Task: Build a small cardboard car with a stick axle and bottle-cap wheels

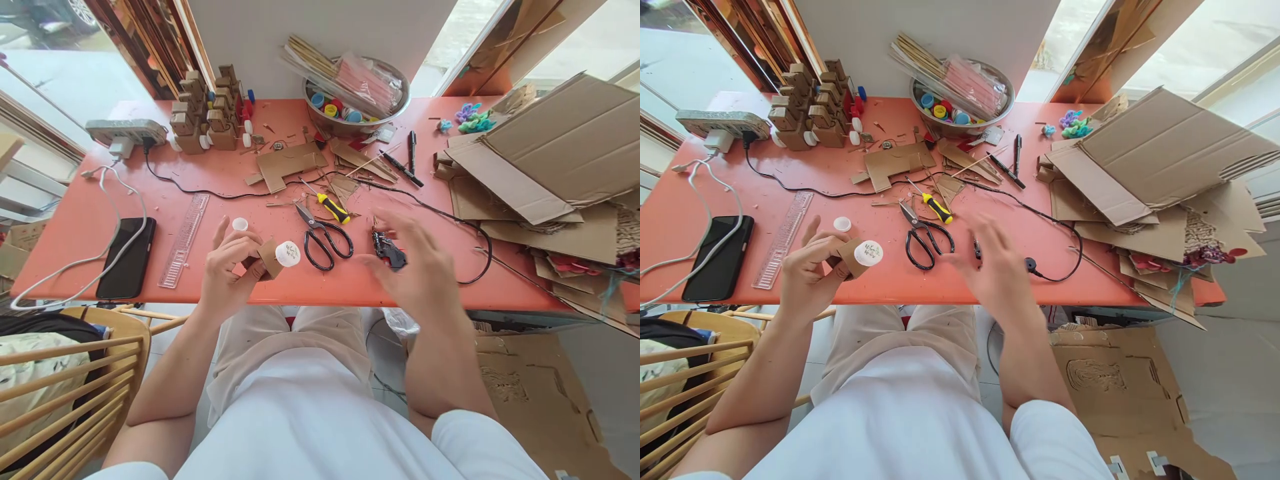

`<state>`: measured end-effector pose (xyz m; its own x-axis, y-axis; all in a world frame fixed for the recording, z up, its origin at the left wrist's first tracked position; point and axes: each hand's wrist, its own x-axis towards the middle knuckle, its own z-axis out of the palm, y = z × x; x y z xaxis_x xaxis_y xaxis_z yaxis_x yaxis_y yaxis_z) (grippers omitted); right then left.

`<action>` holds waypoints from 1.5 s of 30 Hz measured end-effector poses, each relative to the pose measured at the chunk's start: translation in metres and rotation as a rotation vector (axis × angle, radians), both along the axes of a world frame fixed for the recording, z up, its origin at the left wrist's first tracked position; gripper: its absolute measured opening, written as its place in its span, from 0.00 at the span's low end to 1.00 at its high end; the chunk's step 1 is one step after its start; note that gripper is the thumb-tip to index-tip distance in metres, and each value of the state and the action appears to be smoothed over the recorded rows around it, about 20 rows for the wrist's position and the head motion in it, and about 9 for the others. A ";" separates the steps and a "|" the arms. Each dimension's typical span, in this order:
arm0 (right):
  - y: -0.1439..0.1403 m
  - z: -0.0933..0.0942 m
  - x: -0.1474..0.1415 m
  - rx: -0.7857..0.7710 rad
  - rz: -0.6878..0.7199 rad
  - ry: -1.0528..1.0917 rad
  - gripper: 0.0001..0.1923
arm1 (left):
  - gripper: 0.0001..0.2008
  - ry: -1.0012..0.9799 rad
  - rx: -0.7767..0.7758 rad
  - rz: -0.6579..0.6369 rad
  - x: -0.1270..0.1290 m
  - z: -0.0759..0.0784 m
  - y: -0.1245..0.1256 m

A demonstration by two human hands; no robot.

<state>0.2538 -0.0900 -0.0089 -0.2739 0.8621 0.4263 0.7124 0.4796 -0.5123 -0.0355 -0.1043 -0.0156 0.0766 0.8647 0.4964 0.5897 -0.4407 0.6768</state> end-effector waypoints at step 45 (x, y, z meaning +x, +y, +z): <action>0.081 0.030 -0.044 -0.709 0.359 0.654 0.33 | 0.14 0.110 0.115 0.105 -0.017 -0.001 0.101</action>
